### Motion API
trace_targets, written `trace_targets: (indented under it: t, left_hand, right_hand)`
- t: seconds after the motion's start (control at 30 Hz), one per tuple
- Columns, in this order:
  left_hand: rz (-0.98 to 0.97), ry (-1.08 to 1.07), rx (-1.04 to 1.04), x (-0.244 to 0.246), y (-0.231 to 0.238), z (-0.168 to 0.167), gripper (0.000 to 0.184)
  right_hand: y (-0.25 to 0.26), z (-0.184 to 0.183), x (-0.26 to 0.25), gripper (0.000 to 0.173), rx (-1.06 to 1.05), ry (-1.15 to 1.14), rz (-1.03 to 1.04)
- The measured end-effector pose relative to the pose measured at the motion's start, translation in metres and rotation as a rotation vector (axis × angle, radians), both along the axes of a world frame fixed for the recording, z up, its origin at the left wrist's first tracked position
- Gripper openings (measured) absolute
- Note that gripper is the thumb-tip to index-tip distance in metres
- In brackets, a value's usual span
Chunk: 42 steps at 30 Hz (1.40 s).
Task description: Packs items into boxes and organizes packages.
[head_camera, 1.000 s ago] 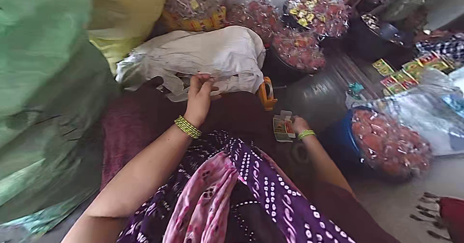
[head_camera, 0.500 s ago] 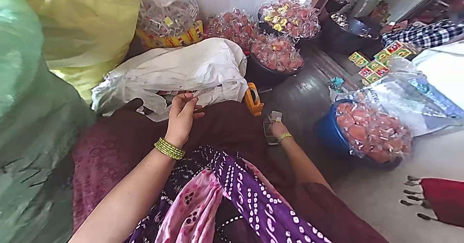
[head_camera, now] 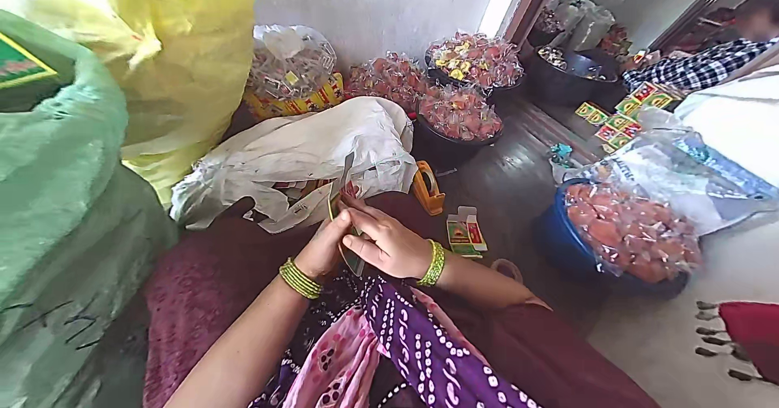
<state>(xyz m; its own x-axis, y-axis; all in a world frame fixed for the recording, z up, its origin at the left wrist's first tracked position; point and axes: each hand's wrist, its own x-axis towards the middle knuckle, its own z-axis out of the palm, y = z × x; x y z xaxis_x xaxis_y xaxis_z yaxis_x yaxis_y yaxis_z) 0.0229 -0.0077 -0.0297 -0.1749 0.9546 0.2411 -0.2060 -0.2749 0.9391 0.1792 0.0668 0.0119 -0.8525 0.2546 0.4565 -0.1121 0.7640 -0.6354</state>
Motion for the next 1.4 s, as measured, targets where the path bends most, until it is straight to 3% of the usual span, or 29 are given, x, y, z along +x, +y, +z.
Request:
trace_targets:
  t: [0.13,0.2,0.33,0.4,0.47,0.53,0.6,0.7,0.73,0.8,0.87,0.93,1.1,1.23,1.4]
  left_hand:
    - [-0.155,-0.153,0.149,-0.016,-0.015,0.021,0.068]
    - [-0.252,-0.17,0.174,-0.018,-0.023,0.025,0.058]
    - [-0.394,-0.141,0.019,-0.014,-0.029,0.028,0.042]
    - [-0.493,-0.112,0.039,-0.014,-0.022,0.025,0.044]
    - [-0.53,-0.058,0.027,-0.016,-0.015,0.019,0.066]
    - [-0.495,-0.05,-0.046,-0.016,-0.013,0.02,0.076]
    - [-0.425,-0.079,-0.072,-0.015,-0.013,0.022,0.064]
    - [-0.157,-0.061,-0.087,-0.014,-0.013,0.025,0.061]
    - [-0.065,-0.067,-0.085,-0.015,-0.013,0.026,0.063]
    - [0.055,-0.124,-0.06,-0.017,-0.011,0.026,0.062]
    - [0.093,-0.155,-0.014,-0.015,-0.009,0.027,0.055]
    - [0.166,-0.111,0.0,-0.01,-0.007,0.027,0.05]
    - [0.309,0.124,0.12,-0.003,0.001,0.02,0.072]
    - [0.313,0.276,0.218,0.002,-0.002,0.017,0.062]
    - [0.273,0.267,0.258,0.0,-0.006,0.018,0.069]
  right_hand:
    - [0.005,0.005,-0.015,0.062,0.137,0.068,-0.108]
    - [0.006,0.01,-0.016,0.069,0.209,0.089,-0.191]
    - [0.016,0.015,-0.011,0.056,0.239,0.121,-0.199]
    - [0.024,0.023,-0.007,0.048,0.274,0.02,-0.117]
    - [0.032,0.029,-0.004,0.045,0.321,-0.071,-0.008]
    - [0.04,0.034,0.001,0.046,0.333,-0.116,0.07]
    - [0.044,0.039,0.007,0.048,0.297,-0.117,0.092]
    - [0.038,0.033,0.01,0.036,0.212,0.065,-0.129]
    - [0.036,0.027,0.009,0.043,0.163,0.162,-0.198]
    - [0.033,0.015,0.006,0.071,-0.063,0.295,-0.202]
    - [0.024,0.007,0.002,0.072,-0.397,0.352,-0.075]
    - [0.015,-0.002,-0.001,0.067,-0.505,0.376,-0.054]
    - [0.012,-0.017,-0.013,0.083,-0.384,0.489,-0.228]
    - [0.017,-0.022,-0.012,0.077,-0.201,0.465,-0.262]
    - [0.025,-0.022,-0.009,0.075,-0.067,0.497,-0.154]
